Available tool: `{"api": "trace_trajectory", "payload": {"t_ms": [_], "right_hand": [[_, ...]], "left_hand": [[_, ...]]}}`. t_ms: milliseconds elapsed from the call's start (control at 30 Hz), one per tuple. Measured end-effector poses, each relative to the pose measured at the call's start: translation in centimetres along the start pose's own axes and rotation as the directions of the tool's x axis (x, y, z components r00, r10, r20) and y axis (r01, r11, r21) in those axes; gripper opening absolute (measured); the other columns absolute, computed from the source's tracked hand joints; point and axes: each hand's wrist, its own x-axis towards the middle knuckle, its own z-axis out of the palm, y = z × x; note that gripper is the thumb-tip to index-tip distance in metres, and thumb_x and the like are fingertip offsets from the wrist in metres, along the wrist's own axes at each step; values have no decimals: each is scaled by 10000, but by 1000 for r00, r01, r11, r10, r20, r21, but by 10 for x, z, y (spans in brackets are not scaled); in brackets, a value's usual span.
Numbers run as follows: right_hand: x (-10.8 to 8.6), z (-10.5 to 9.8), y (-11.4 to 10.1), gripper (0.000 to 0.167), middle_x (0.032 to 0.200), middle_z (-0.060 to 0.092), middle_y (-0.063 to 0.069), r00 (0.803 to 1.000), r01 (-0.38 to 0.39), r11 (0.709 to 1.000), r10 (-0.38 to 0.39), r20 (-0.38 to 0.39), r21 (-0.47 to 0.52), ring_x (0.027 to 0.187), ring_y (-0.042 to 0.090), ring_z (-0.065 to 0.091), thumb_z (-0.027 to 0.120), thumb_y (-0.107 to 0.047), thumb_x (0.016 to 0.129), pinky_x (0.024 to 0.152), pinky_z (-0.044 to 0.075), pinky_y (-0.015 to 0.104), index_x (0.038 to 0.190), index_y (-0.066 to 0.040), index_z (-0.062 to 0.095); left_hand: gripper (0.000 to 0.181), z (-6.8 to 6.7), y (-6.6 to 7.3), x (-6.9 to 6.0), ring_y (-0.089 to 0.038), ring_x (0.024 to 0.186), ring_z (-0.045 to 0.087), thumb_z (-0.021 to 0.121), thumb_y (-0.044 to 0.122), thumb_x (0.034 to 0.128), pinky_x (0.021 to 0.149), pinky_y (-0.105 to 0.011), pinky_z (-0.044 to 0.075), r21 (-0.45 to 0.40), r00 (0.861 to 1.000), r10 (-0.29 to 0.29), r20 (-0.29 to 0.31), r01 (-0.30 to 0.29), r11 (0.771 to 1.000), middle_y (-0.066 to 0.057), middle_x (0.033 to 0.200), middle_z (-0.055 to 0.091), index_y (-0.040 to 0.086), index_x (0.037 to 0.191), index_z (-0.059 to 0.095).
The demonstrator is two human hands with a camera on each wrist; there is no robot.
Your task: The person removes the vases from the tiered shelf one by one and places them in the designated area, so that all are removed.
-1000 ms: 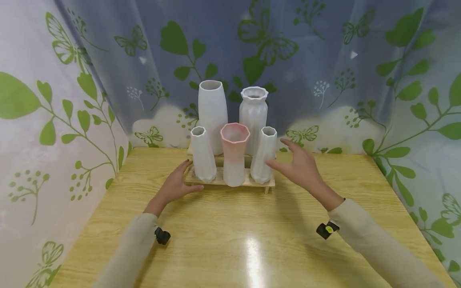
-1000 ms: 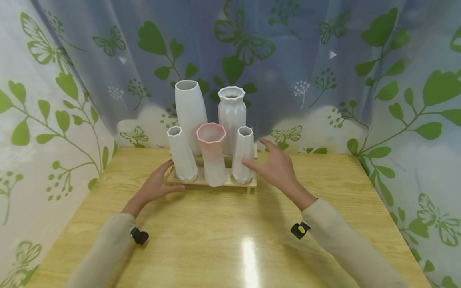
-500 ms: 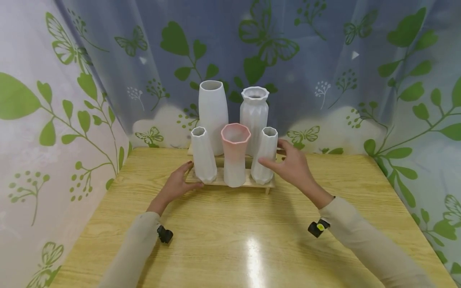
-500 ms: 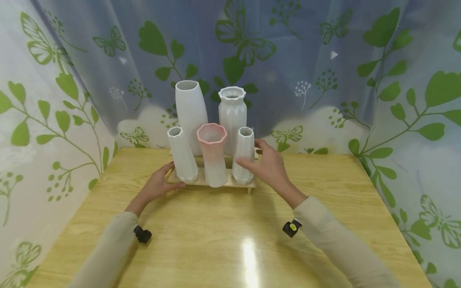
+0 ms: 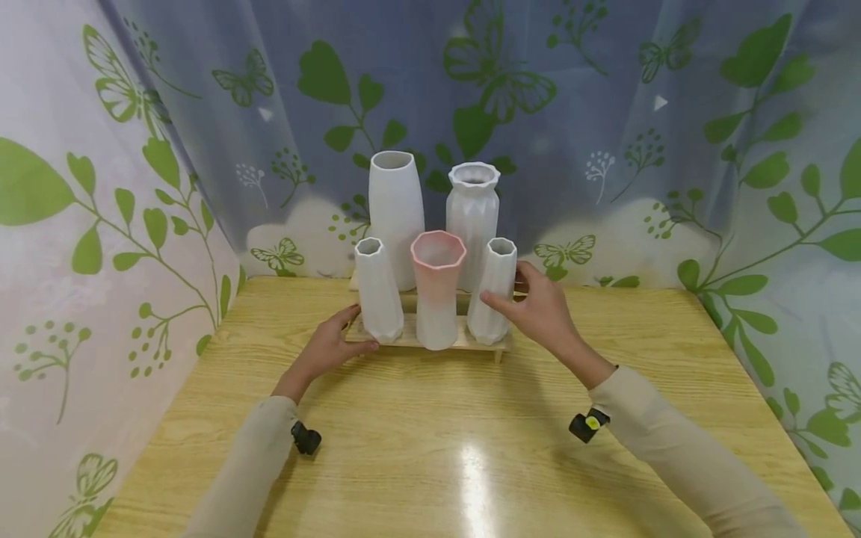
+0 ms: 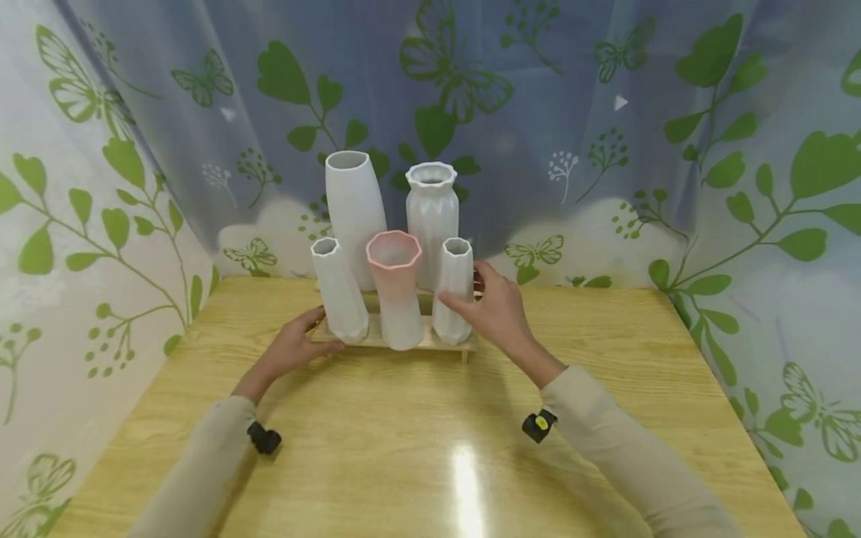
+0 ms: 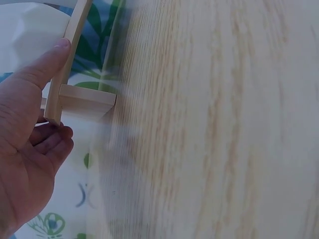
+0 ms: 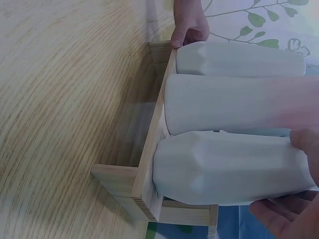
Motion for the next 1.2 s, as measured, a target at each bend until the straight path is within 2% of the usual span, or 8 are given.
{"api": "trace_trajectory", "payload": {"t_ms": [233,567,900,1200], "right_hand": [[-2,-1,1,666,1217,690,181,1000,13,999,-12,-15,39,1082,334,707,841,-377,867,855,617,465,1362,-10,588],[-4,-4,2,665,1229,688,189,999,12,999,-11,-32,41,1082,340,708,845,-375,866,852,618,466,1361,-12,590],[-7,-14,0,655,1207,702,190,998,39,999,-38,-53,19,1054,341,720,842,-374,868,828,623,475,1367,-30,594],[-10,-27,-3,619,1172,715,225,996,44,999,-44,-82,-7,1022,366,732,862,-326,854,795,627,486,1322,-3,617]], "left_hand": [[949,0,0,-1,-432,1468,362,820,494,850,1156,-603,363,-11,1000,2,2,-2,1000,-194,1618,360,70,1581,389],[998,1,2,-1,-400,1478,357,813,531,840,1172,-568,360,-62,999,-42,16,43,997,-162,1630,347,105,1608,341],[962,1,2,-2,-405,1479,353,817,489,854,1172,-574,357,-40,999,-35,7,35,999,-171,1625,356,79,1596,362],[971,-1,2,-3,-437,1473,349,817,474,860,1166,-587,358,-43,999,-44,14,45,998,-190,1634,330,39,1592,350]]}}
